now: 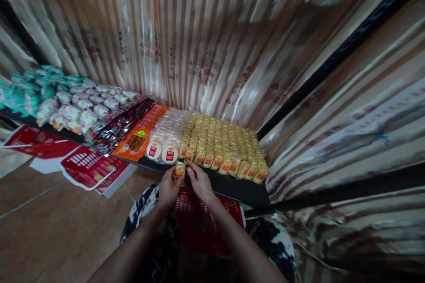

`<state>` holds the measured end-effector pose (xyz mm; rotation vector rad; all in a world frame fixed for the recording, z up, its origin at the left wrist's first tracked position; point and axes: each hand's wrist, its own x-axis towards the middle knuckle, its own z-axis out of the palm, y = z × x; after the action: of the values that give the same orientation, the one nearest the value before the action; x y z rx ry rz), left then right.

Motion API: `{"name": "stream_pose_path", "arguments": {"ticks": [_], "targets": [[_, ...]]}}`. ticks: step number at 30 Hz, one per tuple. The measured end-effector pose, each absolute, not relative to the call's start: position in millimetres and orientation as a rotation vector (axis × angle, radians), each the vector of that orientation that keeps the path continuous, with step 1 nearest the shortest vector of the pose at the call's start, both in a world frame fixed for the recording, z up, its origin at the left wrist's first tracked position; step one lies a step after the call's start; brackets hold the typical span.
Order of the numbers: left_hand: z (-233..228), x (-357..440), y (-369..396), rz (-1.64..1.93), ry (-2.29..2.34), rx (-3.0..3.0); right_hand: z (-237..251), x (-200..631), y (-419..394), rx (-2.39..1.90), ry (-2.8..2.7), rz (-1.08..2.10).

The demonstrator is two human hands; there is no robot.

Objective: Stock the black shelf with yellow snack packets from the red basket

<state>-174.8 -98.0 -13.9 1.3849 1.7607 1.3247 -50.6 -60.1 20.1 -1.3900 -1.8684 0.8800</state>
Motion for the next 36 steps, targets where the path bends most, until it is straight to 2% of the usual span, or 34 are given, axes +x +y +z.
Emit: {"name": "stream_pose_path", "arguments": {"ticks": [4, 11, 19, 36], "targets": [[-19, -187, -87, 1.341, 1.849, 1.317, 23, -54, -43, -1.483, -2.21, 0.506], [-19, -186, -72, 1.348, 1.877, 1.359, 3, -48, -37, -1.489, -2.279, 0.299], [-5, -169, -52, 1.399, 1.992, 1.462, -20, -39, -36, -1.374, -2.158, 0.305], [-11, -153, -34, 1.473, 2.068, 1.341, -37, -33, -31, -1.28, -2.054, 0.351]]}}
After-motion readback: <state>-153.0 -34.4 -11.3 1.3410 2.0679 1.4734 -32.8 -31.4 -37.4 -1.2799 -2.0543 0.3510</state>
